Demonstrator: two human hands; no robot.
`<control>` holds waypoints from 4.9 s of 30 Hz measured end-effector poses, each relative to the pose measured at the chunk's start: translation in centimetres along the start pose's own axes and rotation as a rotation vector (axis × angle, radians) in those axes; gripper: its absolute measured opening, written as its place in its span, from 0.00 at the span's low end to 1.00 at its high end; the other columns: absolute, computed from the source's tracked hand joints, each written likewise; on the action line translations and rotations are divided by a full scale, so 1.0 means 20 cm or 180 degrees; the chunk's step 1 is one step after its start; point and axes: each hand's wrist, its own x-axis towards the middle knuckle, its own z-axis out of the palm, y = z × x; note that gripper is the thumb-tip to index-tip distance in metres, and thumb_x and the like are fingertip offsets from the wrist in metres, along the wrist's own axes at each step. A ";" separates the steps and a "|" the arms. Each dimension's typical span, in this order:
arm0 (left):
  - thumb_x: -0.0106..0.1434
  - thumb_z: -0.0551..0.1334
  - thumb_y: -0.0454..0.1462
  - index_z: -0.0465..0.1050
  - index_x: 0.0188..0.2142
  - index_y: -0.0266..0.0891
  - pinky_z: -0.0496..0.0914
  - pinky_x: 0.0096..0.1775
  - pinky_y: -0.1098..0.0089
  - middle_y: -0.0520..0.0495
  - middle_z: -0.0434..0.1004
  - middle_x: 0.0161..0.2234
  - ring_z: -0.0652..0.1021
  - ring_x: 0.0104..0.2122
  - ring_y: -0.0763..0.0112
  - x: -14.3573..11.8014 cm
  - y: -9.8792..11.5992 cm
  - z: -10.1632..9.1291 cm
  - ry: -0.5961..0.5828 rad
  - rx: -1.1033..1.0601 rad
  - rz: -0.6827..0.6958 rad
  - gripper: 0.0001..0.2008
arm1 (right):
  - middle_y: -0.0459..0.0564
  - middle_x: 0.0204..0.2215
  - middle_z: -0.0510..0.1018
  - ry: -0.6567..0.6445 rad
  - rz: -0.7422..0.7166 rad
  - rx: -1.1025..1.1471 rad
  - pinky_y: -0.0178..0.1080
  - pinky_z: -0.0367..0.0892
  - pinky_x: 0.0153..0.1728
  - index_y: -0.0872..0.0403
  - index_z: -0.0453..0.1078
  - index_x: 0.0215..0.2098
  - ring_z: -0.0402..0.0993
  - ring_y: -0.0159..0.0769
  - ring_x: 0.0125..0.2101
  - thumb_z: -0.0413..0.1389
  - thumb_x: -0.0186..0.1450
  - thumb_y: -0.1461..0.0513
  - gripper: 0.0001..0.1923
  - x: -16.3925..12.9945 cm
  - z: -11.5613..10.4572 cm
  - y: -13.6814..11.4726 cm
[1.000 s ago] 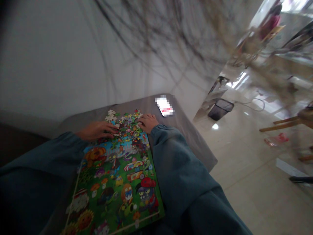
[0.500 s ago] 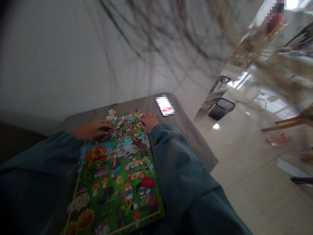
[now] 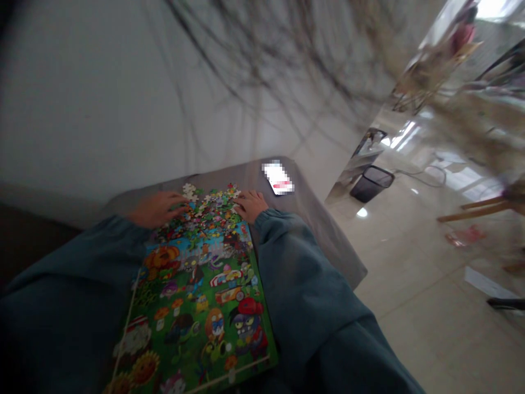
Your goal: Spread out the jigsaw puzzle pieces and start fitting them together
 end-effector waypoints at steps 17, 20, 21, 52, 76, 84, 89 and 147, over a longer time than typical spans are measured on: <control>0.66 0.57 0.54 0.79 0.42 0.42 0.70 0.41 0.63 0.41 0.82 0.43 0.80 0.42 0.55 0.10 0.14 -0.04 -0.0044 -0.0162 -0.0195 0.22 | 0.55 0.60 0.72 -0.0035 -0.0016 0.0043 0.50 0.56 0.54 0.49 0.72 0.62 0.61 0.50 0.59 0.51 0.75 0.55 0.20 0.01 -0.02 -0.01; 0.66 0.57 0.51 0.80 0.41 0.41 0.70 0.44 0.63 0.41 0.82 0.44 0.80 0.44 0.56 0.09 0.15 -0.05 -0.0092 -0.0167 -0.0121 0.19 | 0.55 0.60 0.72 0.0000 -0.0009 0.0033 0.50 0.56 0.54 0.49 0.72 0.61 0.61 0.49 0.59 0.51 0.75 0.54 0.20 0.01 -0.02 -0.01; 0.66 0.58 0.50 0.81 0.40 0.42 0.70 0.43 0.65 0.43 0.83 0.42 0.80 0.42 0.58 0.09 0.15 -0.06 -0.0189 -0.0192 -0.0059 0.18 | 0.55 0.60 0.72 0.0010 -0.0003 0.0027 0.50 0.56 0.54 0.49 0.73 0.61 0.61 0.49 0.59 0.51 0.75 0.54 0.20 0.01 -0.02 -0.01; 0.58 0.61 0.58 0.81 0.37 0.41 0.73 0.42 0.64 0.43 0.84 0.39 0.80 0.40 0.58 0.28 0.01 0.01 0.0090 -0.0767 -0.0799 0.24 | 0.50 0.67 0.67 0.0350 0.0373 0.0013 0.53 0.55 0.59 0.45 0.68 0.65 0.54 0.51 0.64 0.50 0.76 0.55 0.22 0.02 0.01 -0.02; 0.58 0.62 0.55 0.78 0.43 0.44 0.70 0.37 0.67 0.47 0.83 0.34 0.81 0.34 0.60 0.13 0.26 0.00 -0.0587 -0.0788 -0.0202 0.22 | 0.55 0.58 0.75 0.0619 0.0558 0.0317 0.51 0.55 0.57 0.49 0.77 0.55 0.59 0.48 0.61 0.55 0.73 0.54 0.17 0.04 0.02 0.03; 0.52 0.65 0.59 0.80 0.42 0.45 0.71 0.37 0.68 0.47 0.84 0.37 0.81 0.37 0.61 0.09 0.21 -0.04 -0.0934 -0.1047 -0.0147 0.26 | 0.54 0.49 0.79 0.0461 0.0817 0.0690 0.50 0.57 0.56 0.52 0.79 0.45 0.64 0.47 0.57 0.60 0.69 0.55 0.11 0.05 0.02 0.04; 0.53 0.65 0.57 0.79 0.42 0.43 0.71 0.34 0.67 0.46 0.83 0.33 0.80 0.33 0.61 0.10 0.21 -0.01 -0.0958 -0.1188 -0.0158 0.25 | 0.50 0.40 0.83 0.0528 0.1035 0.0965 0.48 0.63 0.51 0.51 0.79 0.41 0.73 0.43 0.48 0.61 0.67 0.57 0.08 0.06 0.00 0.05; 0.61 0.56 0.62 0.82 0.44 0.44 0.72 0.43 0.67 0.45 0.84 0.43 0.80 0.41 0.60 0.36 0.21 -0.05 -0.0169 -0.0865 -0.0243 0.30 | 0.51 0.43 0.82 0.0802 0.0790 0.0669 0.43 0.60 0.54 0.53 0.81 0.38 0.69 0.42 0.50 0.56 0.72 0.58 0.12 0.09 0.03 0.12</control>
